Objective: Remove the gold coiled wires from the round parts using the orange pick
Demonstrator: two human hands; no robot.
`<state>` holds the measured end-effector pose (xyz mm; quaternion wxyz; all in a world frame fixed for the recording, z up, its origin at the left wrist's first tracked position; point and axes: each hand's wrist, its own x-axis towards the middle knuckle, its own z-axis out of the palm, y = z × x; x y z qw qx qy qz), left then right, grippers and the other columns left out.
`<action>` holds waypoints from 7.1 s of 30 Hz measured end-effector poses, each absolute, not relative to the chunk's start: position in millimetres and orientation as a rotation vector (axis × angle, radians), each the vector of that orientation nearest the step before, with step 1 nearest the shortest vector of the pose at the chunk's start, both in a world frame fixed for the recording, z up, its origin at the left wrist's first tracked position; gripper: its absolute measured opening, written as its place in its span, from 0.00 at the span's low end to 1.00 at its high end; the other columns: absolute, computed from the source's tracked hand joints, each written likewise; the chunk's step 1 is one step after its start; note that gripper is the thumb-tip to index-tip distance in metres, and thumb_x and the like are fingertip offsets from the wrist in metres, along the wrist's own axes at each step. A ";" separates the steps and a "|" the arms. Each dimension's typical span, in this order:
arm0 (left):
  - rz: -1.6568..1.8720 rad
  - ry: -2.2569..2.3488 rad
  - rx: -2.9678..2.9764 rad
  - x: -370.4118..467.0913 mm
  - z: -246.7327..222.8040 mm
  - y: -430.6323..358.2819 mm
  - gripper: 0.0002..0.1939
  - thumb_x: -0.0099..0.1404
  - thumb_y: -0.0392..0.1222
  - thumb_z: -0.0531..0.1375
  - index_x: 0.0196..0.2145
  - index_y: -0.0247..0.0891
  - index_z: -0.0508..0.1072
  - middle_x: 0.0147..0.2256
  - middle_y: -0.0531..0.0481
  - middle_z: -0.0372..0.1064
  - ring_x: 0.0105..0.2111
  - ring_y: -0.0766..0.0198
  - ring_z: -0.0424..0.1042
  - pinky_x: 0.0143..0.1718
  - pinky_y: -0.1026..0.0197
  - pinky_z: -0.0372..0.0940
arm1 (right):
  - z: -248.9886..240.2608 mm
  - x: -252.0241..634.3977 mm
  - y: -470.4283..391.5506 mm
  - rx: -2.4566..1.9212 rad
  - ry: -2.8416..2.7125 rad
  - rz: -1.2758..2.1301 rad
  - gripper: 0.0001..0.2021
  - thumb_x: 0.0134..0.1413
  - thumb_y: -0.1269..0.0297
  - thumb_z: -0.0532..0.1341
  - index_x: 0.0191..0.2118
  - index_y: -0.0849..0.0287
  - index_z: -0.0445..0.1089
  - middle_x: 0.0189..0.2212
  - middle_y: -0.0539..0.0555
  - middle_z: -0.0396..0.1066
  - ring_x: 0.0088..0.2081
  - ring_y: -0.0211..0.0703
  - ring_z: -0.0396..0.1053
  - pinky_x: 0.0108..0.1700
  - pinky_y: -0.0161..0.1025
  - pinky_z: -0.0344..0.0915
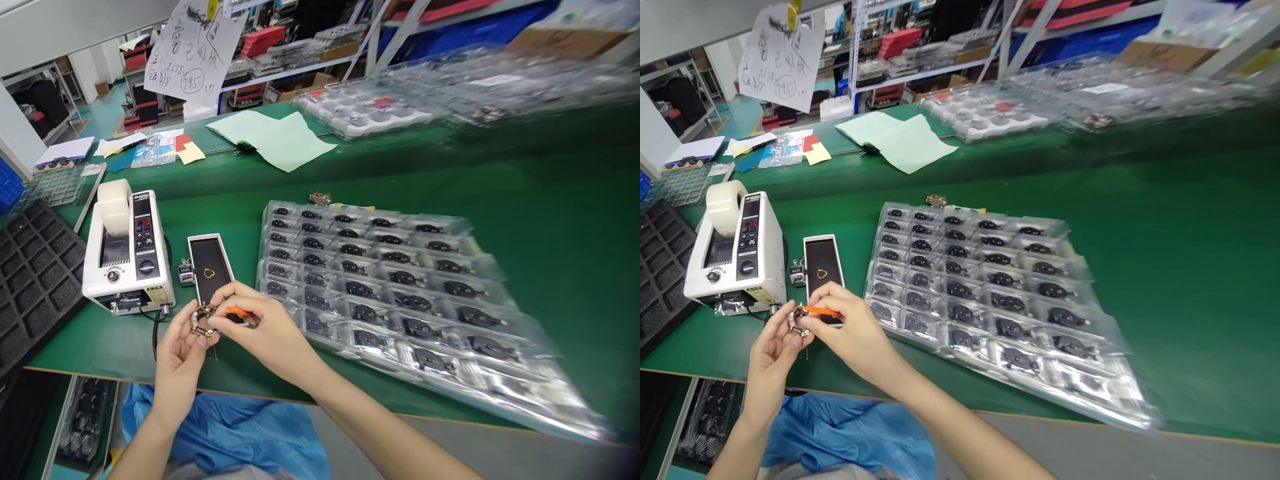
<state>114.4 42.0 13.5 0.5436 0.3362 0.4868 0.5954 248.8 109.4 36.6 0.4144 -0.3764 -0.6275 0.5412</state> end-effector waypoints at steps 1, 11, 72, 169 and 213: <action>1.419 1.151 0.799 114.2 13.5 41.9 0.25 0.60 0.46 0.67 0.54 0.41 0.73 0.55 0.40 0.72 0.51 0.51 0.75 0.49 0.56 0.73 | 37.1 249.0 109.9 -0.944 -1.584 1.377 0.08 0.50 0.67 0.63 0.22 0.58 0.73 0.31 0.51 0.67 0.27 0.35 0.66 0.28 0.33 0.69; 1.416 1.136 0.808 114.7 12.2 40.2 0.24 0.61 0.45 0.67 0.54 0.40 0.73 0.55 0.40 0.72 0.51 0.50 0.74 0.48 0.57 0.73 | 32.9 248.5 111.2 -0.964 -1.703 1.273 0.10 0.52 0.70 0.62 0.21 0.58 0.72 0.29 0.51 0.68 0.30 0.37 0.68 0.31 0.33 0.67; 1.470 1.271 0.747 113.3 15.1 57.8 0.14 0.53 0.47 0.70 0.27 0.36 0.72 0.28 0.53 0.70 0.26 0.68 0.71 0.28 0.67 0.69 | 23.5 247.8 86.2 -0.758 -1.767 0.521 0.07 0.58 0.73 0.58 0.42 0.56 0.66 0.30 0.52 0.69 0.31 0.39 0.68 0.29 0.34 0.65; 1.734 1.429 2.371 111.4 -16.5 42.4 0.18 0.64 0.25 0.57 0.47 0.37 0.76 0.36 0.41 0.79 0.33 0.60 0.77 0.33 0.61 0.72 | 14.3 252.2 66.9 -1.005 -1.083 1.996 0.28 0.48 0.34 0.60 0.25 0.58 0.59 0.18 0.42 0.49 0.19 0.30 0.39 0.22 0.34 0.40; 1.028 1.198 1.605 96.8 60.4 50.2 0.20 0.67 0.53 0.57 0.22 0.39 0.71 0.27 0.52 0.56 0.27 0.64 0.58 0.27 0.63 0.56 | 10.1 271.8 77.7 -0.632 -1.181 1.924 0.22 0.53 0.41 0.62 0.27 0.57 0.63 0.26 0.48 0.60 0.31 0.39 0.58 0.39 0.37 0.58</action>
